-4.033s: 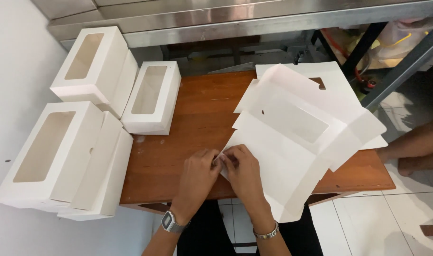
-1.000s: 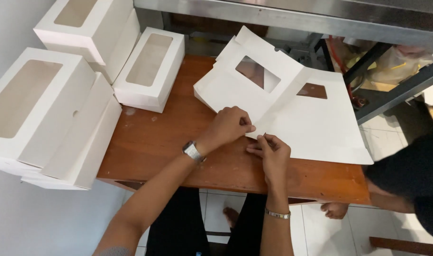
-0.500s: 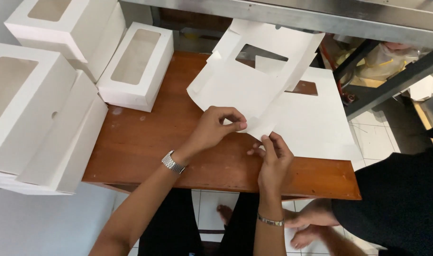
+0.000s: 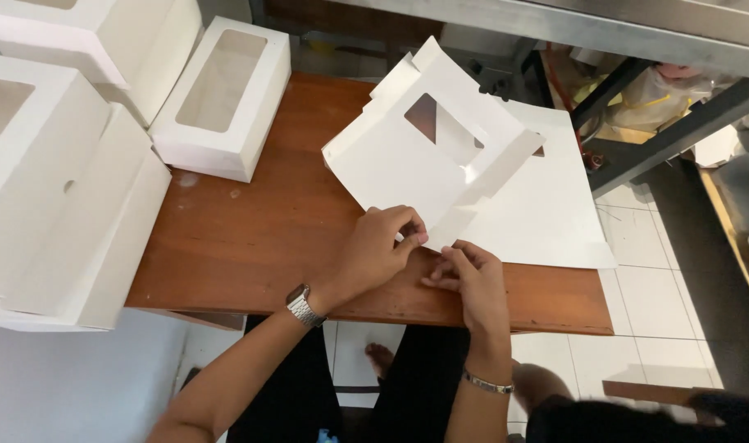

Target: The person assembles white rectangular cardboard boxes with clear plastic windows. They fold the flat cardboard along pre-scored lines, tuck the flaps into slots, and secure the corners to form the box structure. The person repeats this process for multiple boxes on a wooden table.

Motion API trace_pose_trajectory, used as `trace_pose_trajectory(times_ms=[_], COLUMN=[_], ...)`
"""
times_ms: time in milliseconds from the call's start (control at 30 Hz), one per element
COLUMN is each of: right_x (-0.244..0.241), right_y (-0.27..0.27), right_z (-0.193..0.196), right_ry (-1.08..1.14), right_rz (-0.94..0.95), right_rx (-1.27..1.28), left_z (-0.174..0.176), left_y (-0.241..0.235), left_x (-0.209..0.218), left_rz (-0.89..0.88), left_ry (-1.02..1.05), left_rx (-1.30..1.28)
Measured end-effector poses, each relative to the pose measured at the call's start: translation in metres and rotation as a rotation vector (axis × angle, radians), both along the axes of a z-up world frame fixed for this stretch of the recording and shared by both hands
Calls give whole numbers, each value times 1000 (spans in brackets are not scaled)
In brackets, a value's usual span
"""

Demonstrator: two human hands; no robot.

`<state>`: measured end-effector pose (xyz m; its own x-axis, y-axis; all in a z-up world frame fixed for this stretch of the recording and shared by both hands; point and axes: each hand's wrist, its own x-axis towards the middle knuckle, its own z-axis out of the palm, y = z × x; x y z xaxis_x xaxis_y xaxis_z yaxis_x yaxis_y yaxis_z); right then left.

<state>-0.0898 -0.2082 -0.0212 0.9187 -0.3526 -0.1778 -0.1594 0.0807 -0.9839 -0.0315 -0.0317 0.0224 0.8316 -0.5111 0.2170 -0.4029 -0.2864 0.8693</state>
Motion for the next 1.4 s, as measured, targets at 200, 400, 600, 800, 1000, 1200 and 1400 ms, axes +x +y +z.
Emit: trace_pose_trajectory(times_ms=[200, 400, 600, 800, 1000, 1200, 1400], right_x=[4, 8, -3, -5, -8, -8, -14], right_y=[12, -6, 14, 24, 24, 32, 37], right_z=[21, -6, 16, 28, 22, 36, 56], right_ry=[82, -25, -187, -218, -331, -407, -477], right_rz=[-32, -27, -44, -31, -90, -52, -45], right_rx=[-127, -133, -70, -74, -96, -241, -374], left_z=[-3, -11, -23, -8, -27, -18, -9], left_y=[-1, -1, -8, -1, -4, 6, 7], left_x=[-6, -12, -9, -14, -1, -6, -10], left_rz=[15, 156, 188, 114, 156, 194, 222], left_ry=[-94, -209, -269, -99, -16, -24, 23], left_rx=[31, -36, -83, -211, -351, -259, -290])
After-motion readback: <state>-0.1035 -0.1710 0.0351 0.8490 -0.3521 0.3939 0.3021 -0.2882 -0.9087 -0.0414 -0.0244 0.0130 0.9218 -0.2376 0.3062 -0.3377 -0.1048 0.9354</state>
